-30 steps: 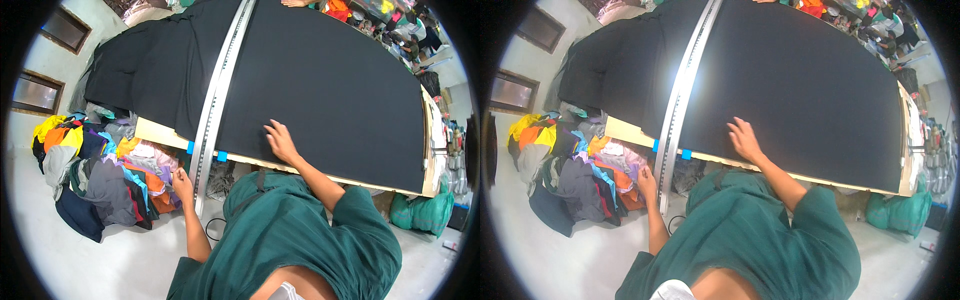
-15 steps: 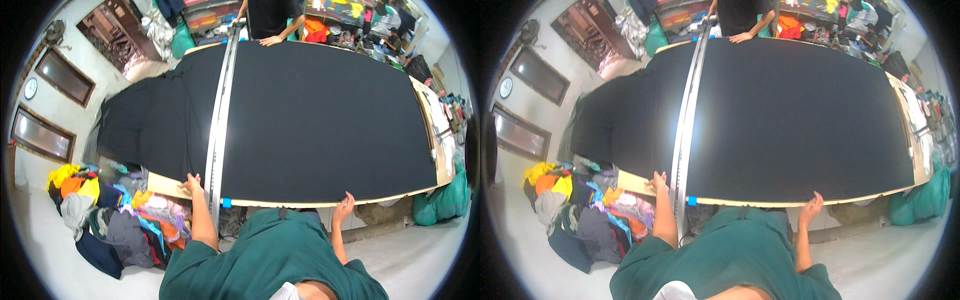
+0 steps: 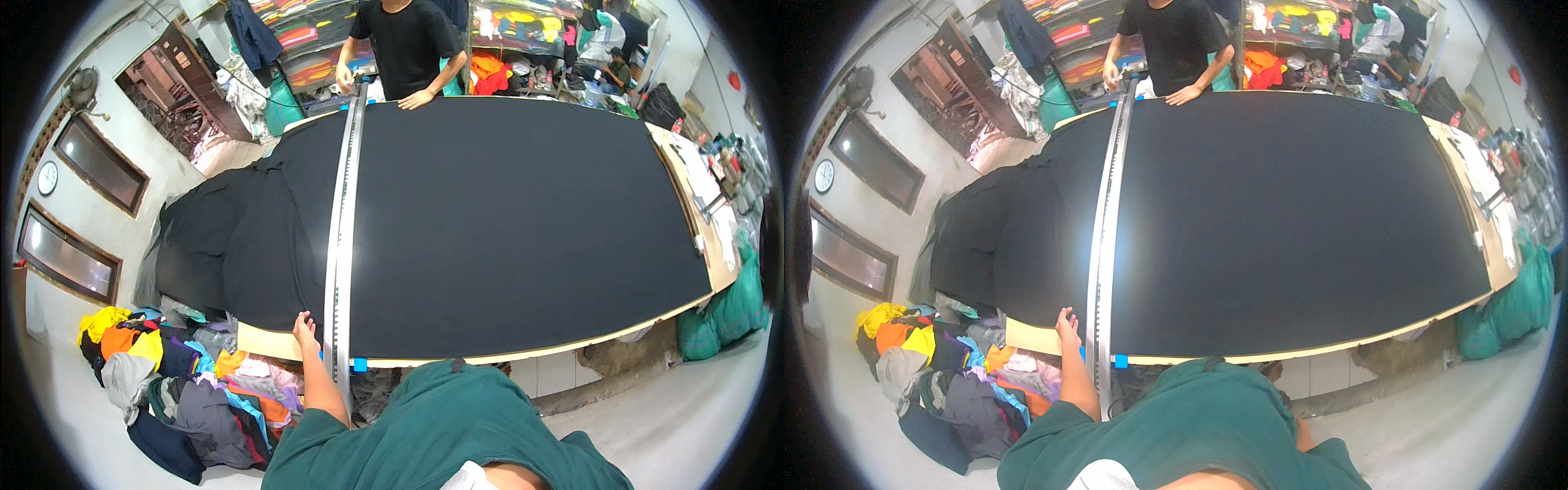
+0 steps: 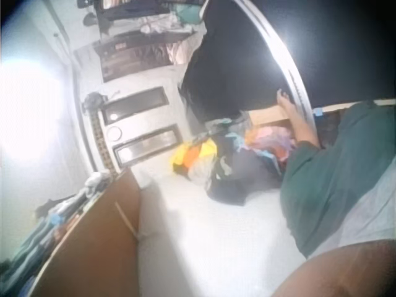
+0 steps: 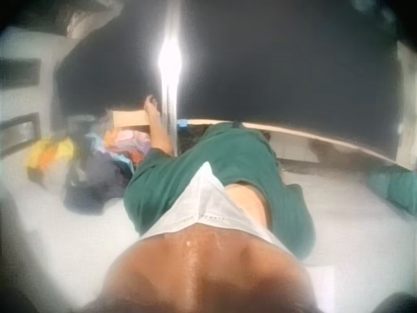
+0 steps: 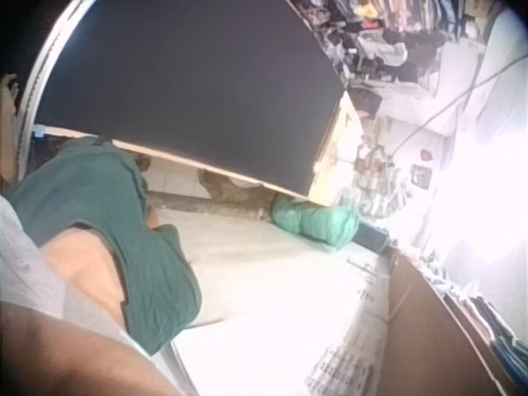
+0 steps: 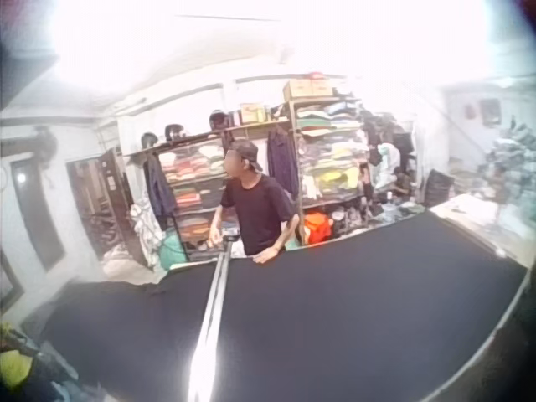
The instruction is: The person uses a rotary cutter and a long metal ruler to cut a large piece of black fabric on a wooden table. They repeatedly align the ruler, cut the fabric, and smooth the material with their hands. Another person assists by holding the fabric at the far end of the table.
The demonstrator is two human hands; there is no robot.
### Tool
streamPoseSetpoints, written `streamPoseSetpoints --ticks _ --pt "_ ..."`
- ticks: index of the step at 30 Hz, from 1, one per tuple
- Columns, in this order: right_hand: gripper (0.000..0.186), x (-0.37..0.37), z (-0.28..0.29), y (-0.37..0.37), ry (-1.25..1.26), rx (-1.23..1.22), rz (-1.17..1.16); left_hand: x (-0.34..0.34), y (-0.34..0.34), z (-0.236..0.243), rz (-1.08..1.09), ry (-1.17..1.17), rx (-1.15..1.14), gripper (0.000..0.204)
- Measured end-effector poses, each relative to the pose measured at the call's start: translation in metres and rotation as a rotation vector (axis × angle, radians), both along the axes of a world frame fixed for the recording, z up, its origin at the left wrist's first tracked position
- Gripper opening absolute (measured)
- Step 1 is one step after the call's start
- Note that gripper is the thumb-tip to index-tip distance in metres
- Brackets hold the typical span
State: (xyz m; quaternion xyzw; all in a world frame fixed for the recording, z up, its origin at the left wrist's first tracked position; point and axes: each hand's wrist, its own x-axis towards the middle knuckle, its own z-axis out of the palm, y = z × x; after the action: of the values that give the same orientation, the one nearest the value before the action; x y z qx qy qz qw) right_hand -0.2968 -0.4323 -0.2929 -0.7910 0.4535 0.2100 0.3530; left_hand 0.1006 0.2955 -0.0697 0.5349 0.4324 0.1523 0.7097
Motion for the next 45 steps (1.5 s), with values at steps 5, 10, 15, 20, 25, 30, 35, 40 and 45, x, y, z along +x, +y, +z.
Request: streamPoseSetpoints --ticks 5,10,15,20,25,30,35,40,45 --pt "0.036 0.046 -0.017 -0.016 -0.117 0.043 0.339 -0.005 0.01 -0.012 0.047 -0.016 -0.025 0.029" --pt "0.032 0.165 0.096 0.018 -0.212 0.337 -0.217 0.02 0.015 0.045 0.126 -0.194 -0.074 0.026" --pt "0.035 0.182 0.089 0.001 -0.16 0.341 -0.131 0.058 -0.023 0.132 0.168 -0.586 -0.249 0.019" --pt "0.033 0.142 0.044 -0.045 -0.182 0.049 0.056 0.074 -0.078 0.231 0.117 -0.821 -0.35 0.048" --pt "0.021 0.095 0.021 -0.086 -0.141 0.179 -0.119 0.062 -0.118 0.295 0.179 -0.939 -0.372 0.01" --pt "0.033 0.056 0.017 -0.169 -0.088 0.332 -0.085 0.042 -0.194 0.349 0.221 -1.128 -0.34 0.017" --pt "0.028 0.043 0.015 -0.295 -0.112 0.396 -0.146 0.008 -0.336 0.39 0.076 -1.165 -0.299 0.022" --pt "0.027 0.028 0.047 -0.441 0.017 0.388 -0.215 -0.005 -0.516 0.427 -0.16 -1.144 -0.193 0.041" --pt "0.022 0.044 0.067 -0.514 -0.216 0.297 -0.3 -0.005 -0.634 0.394 -0.684 -1.266 -0.033 0.035"
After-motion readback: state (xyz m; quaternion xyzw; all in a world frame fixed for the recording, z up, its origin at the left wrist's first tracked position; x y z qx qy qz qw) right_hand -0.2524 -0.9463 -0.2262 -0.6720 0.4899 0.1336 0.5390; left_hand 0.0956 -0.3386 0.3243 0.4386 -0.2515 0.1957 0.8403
